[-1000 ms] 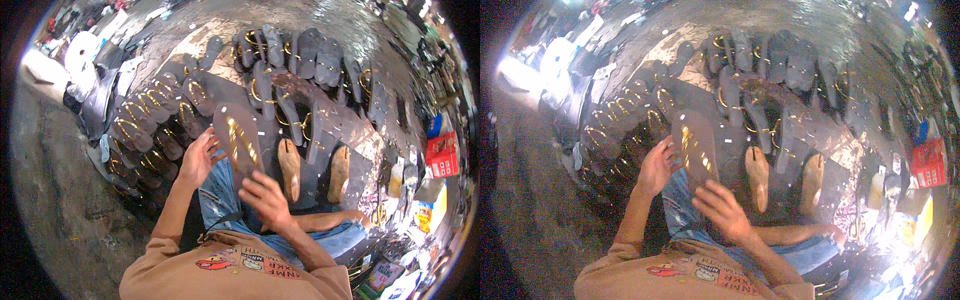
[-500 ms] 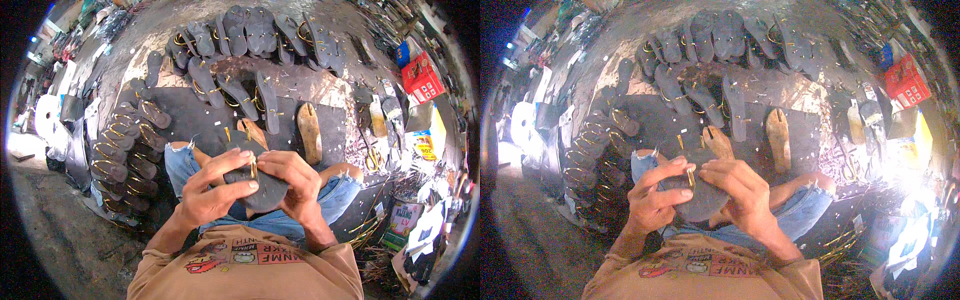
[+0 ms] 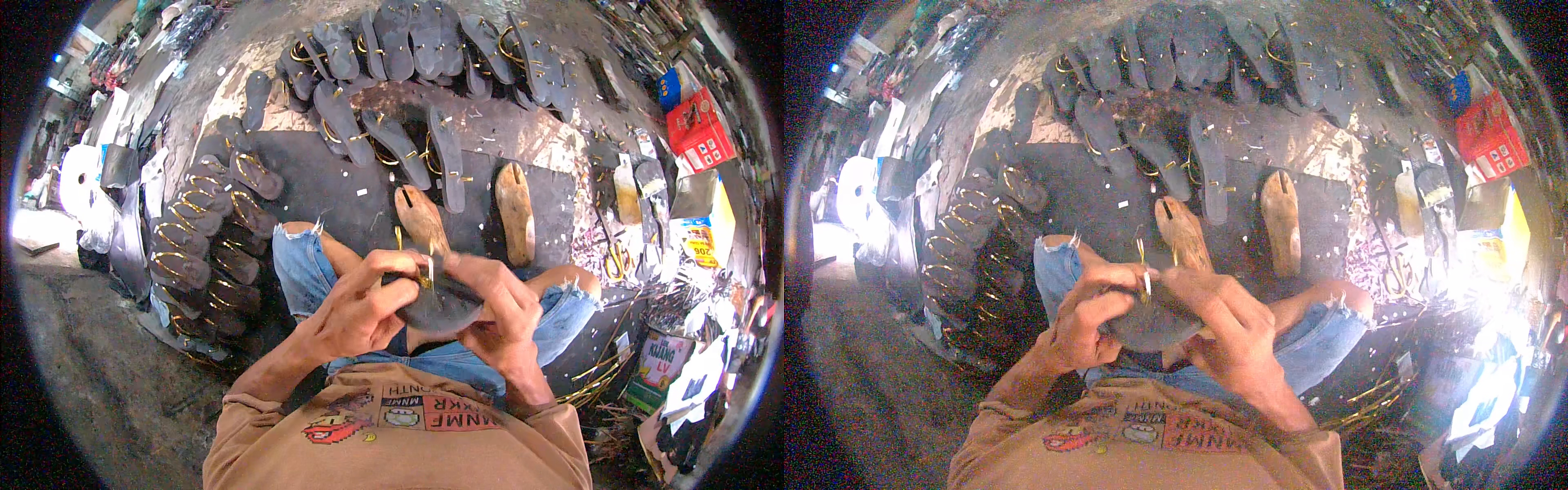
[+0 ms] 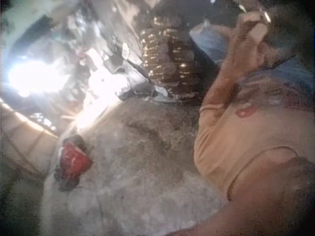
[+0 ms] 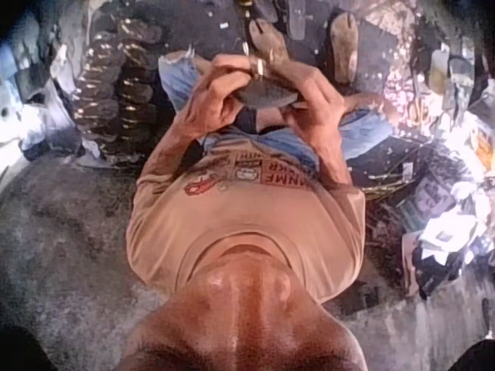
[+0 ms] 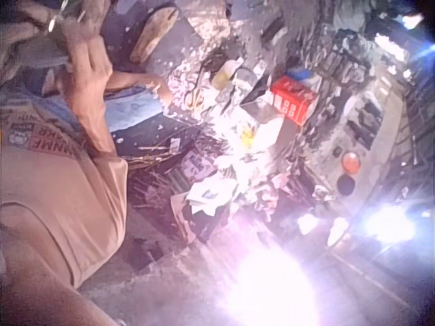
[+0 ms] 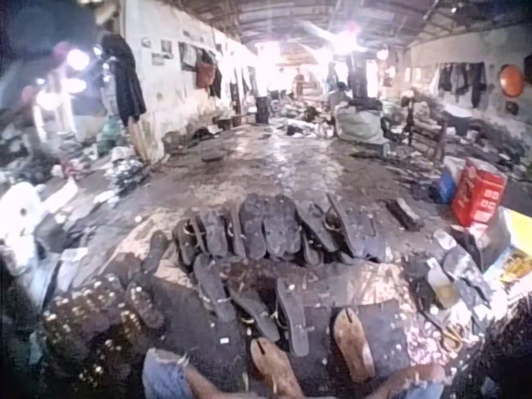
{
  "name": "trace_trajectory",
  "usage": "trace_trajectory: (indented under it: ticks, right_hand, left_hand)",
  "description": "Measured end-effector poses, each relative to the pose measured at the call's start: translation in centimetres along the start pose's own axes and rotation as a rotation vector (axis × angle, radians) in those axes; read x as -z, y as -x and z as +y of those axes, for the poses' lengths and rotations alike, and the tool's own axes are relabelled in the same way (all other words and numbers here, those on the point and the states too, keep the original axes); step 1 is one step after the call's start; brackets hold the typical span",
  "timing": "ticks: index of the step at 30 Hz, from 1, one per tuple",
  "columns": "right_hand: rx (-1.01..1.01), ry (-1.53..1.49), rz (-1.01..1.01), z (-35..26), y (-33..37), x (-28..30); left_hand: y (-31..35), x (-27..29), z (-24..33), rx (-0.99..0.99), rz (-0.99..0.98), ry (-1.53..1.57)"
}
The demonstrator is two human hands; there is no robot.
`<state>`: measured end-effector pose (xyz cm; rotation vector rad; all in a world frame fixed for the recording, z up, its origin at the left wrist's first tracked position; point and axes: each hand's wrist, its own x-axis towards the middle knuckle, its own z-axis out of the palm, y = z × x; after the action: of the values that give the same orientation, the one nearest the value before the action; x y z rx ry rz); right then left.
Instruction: The person sits on the ground and repeatedly picks up flip-flop soles and wooden shoe lasts. They place the soles onto the lasts, press the straps into place, and then remove the soles to repeat the process with another pair.
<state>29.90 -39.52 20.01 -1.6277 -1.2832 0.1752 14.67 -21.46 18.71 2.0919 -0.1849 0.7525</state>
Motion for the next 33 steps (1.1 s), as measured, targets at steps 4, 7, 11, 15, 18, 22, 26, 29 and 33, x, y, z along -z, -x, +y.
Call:
trace_trajectory:
  ticks: [4, 7, 11, 15, 18, 22, 26, 29, 33]
  right_hand:
    - [0.002, -0.024, -0.155, 1.1, -1.5, -0.2]
    - [-0.046, -0.31, -0.053, 5.8, 2.6, -2.2]
    - [-0.55, -0.462, 0.236, 9.3, 0.8, -2.7]
    - [-0.542, 0.312, -0.097, 16.6, 7.6, -8.8]
    - [-0.503, 0.292, -0.266, 16.2, 7.4, -11.7]
    - [-0.906, -0.672, -0.026, 17.5, 6.8, -9.8]
    - [-0.93, -1.1, 0.122, 6.8, 6.5, -3.3]
    - [-1.074, -1.013, 0.14, 4.2, 8.0, -2.5]
    - [-0.854, -0.741, 0.06, 0.8, 5.9, -3.7]
  left_hand:
    - [1.1, -1.0, -0.3, 0.075, -0.05, -0.071]
    - [1.0, -1.7, -0.7, 0.02, -0.082, -0.149]
    - [1.1, 0.0, -4.3, 0.458, 0.324, 0.047]
    - [0.3, 5.3, -8.8, 0.616, 0.544, 0.992]
    - [0.7, 5.8, -9.9, 0.656, 0.793, 1.23]
    - [1.8, 6.3, -11.0, 0.552, 0.959, 1.119]
    - [4.1, 7.9, -11.6, 0.449, 1.111, 0.981]
    - [4.0, 7.4, -10.7, 0.396, 1.144, 0.875]
    - [1.7, 5.3, -9.0, 0.374, 1.006, 0.895]
